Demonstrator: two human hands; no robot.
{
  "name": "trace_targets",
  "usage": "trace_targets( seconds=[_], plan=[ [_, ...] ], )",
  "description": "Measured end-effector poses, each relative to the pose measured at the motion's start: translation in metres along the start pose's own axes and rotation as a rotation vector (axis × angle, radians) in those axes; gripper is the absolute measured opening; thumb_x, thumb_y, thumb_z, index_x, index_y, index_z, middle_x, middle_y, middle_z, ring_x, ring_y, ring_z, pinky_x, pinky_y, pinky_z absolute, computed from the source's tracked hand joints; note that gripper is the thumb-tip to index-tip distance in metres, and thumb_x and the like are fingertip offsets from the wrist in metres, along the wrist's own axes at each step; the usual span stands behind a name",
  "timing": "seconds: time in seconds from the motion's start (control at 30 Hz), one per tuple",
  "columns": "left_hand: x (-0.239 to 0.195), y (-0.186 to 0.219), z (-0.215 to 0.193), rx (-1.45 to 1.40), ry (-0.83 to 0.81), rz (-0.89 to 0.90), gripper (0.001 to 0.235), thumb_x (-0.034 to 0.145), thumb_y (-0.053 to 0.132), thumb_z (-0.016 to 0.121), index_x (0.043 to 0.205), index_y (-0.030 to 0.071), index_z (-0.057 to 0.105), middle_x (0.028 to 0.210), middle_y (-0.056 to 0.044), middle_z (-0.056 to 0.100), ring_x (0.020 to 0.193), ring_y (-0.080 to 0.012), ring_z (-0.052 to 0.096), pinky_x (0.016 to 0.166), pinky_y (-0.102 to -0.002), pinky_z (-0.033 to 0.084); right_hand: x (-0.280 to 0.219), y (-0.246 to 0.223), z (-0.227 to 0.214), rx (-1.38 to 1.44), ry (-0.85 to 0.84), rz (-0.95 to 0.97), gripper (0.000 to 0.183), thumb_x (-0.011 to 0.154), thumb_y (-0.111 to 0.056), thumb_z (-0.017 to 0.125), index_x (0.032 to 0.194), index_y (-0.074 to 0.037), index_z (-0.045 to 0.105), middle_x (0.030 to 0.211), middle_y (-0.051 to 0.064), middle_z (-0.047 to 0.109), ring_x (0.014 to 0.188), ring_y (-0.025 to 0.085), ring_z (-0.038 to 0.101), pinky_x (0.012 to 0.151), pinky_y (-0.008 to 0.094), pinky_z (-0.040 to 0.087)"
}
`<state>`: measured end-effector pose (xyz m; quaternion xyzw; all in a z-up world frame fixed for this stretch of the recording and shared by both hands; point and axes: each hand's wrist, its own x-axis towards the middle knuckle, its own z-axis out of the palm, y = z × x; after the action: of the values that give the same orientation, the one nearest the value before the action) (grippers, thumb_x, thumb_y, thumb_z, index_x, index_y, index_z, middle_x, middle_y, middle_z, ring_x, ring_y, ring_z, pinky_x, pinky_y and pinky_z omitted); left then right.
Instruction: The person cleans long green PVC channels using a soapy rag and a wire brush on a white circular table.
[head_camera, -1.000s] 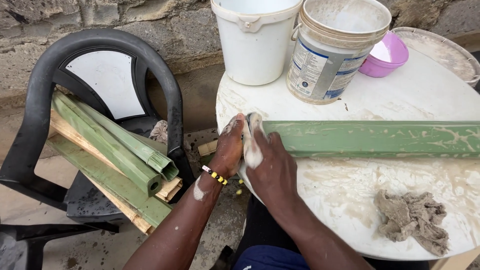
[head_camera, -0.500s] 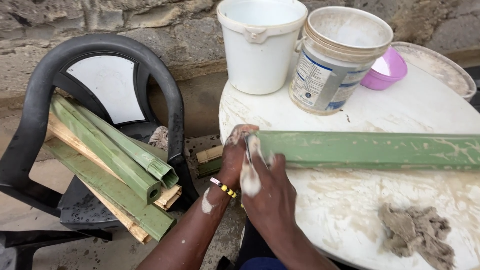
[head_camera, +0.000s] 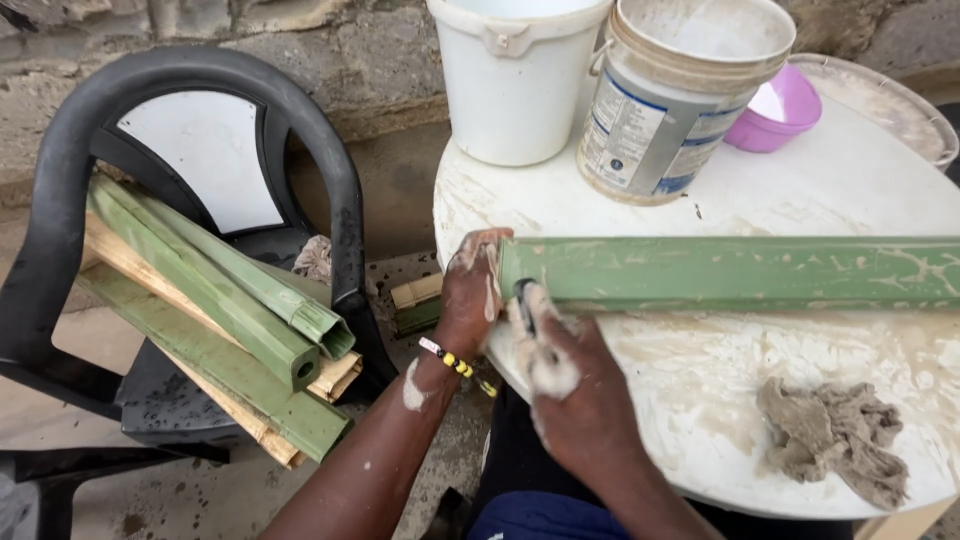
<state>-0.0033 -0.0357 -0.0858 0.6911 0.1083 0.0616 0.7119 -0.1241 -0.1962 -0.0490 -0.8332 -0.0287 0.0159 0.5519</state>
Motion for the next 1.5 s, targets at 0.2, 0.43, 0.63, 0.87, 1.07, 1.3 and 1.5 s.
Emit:
trace_targets(
  seconds=[0.2, 0.43, 0.63, 0.87, 1.07, 1.3, 1.5],
  plan=[
    [-0.003, -0.001, -0.023, -0.413, -0.399, -0.077, 0.088, 0.085, 0.025, 0.078, 0.161, 0.01, 0.038, 0.15, -0.032, 0.061, 0.143, -0.0366, 0.06, 0.12, -0.047, 0.048, 0.029, 0.019, -0.026, 0.074, 0.277, -0.58, 0.061, 0.096, 0.006, 0.07, 0.153, -0.003, 0.051, 0.161, 0.022, 0.055, 0.151, 0.032, 0.055, 0.123, 0.04, 0.047],
    [-0.024, 0.027, -0.031, 0.364, -0.434, 0.382, 0.1, 0.084, 0.022, 0.088, 0.166, 0.019, 0.031, 0.17, -0.017, 0.043, 0.158, -0.0406, 0.04, 0.124, -0.049, 0.045, 0.016, -0.007, -0.017, -0.076, 0.199, -0.39, 0.056, 0.098, -0.008, 0.066, 0.153, -0.008, 0.057, 0.141, 0.019, 0.064, 0.132, 0.028, 0.068, 0.112, 0.037, 0.053],
    [-0.014, 0.017, -0.031, 0.529, -0.401, 0.446, 0.073, 0.084, 0.02, 0.085, 0.149, 0.005, 0.056, 0.148, -0.016, 0.067, 0.136, -0.0302, 0.064, 0.115, -0.039, 0.052, 0.04, -0.013, 0.009, -0.22, 0.231, -0.087, 0.051, 0.092, -0.036, 0.075, 0.142, -0.03, 0.07, 0.166, 0.022, 0.045, 0.147, 0.04, 0.052, 0.103, 0.05, 0.055],
    [-0.019, 0.024, -0.024, 0.584, -0.415, 0.454, 0.07, 0.078, 0.025, 0.091, 0.138, 0.005, 0.061, 0.119, -0.023, 0.078, 0.117, -0.047, 0.072, 0.099, -0.059, 0.06, 0.045, -0.007, -0.011, -0.436, 0.146, -0.242, 0.081, 0.073, -0.02, 0.083, 0.15, -0.019, 0.061, 0.145, 0.027, 0.05, 0.124, 0.056, 0.059, 0.088, 0.061, 0.06],
    [-0.024, 0.018, -0.025, 0.605, -0.411, 0.52, 0.066, 0.081, 0.029, 0.092, 0.135, 0.004, 0.064, 0.117, -0.024, 0.077, 0.111, -0.0479, 0.074, 0.099, -0.058, 0.058, 0.079, -0.016, -0.012, -0.555, 0.067, -0.213, 0.071, 0.086, -0.029, 0.077, 0.153, -0.016, 0.059, 0.146, 0.035, 0.053, 0.133, 0.059, 0.054, 0.096, 0.066, 0.057],
    [-0.014, 0.008, -0.026, 0.652, -0.387, 0.558, 0.074, 0.076, 0.04, 0.096, 0.134, 0.008, 0.063, 0.118, -0.018, 0.077, 0.113, -0.0441, 0.073, 0.106, -0.058, 0.055, 0.069, 0.001, -0.029, -0.502, 0.009, -0.224, 0.062, 0.091, -0.033, 0.067, 0.15, -0.018, 0.06, 0.133, 0.024, 0.055, 0.108, 0.056, 0.068, 0.075, 0.061, 0.065],
    [-0.007, 0.007, -0.024, 0.758, -0.375, 0.69, 0.072, 0.074, 0.042, 0.096, 0.133, 0.017, 0.063, 0.122, -0.007, 0.072, 0.12, -0.0343, 0.069, 0.108, -0.051, 0.049, 0.069, -0.032, -0.022, -0.646, 0.037, -0.206, 0.072, 0.078, -0.038, 0.077, 0.148, -0.031, 0.062, 0.135, 0.01, 0.055, 0.108, 0.046, 0.072, 0.079, 0.06, 0.064]
  ],
)
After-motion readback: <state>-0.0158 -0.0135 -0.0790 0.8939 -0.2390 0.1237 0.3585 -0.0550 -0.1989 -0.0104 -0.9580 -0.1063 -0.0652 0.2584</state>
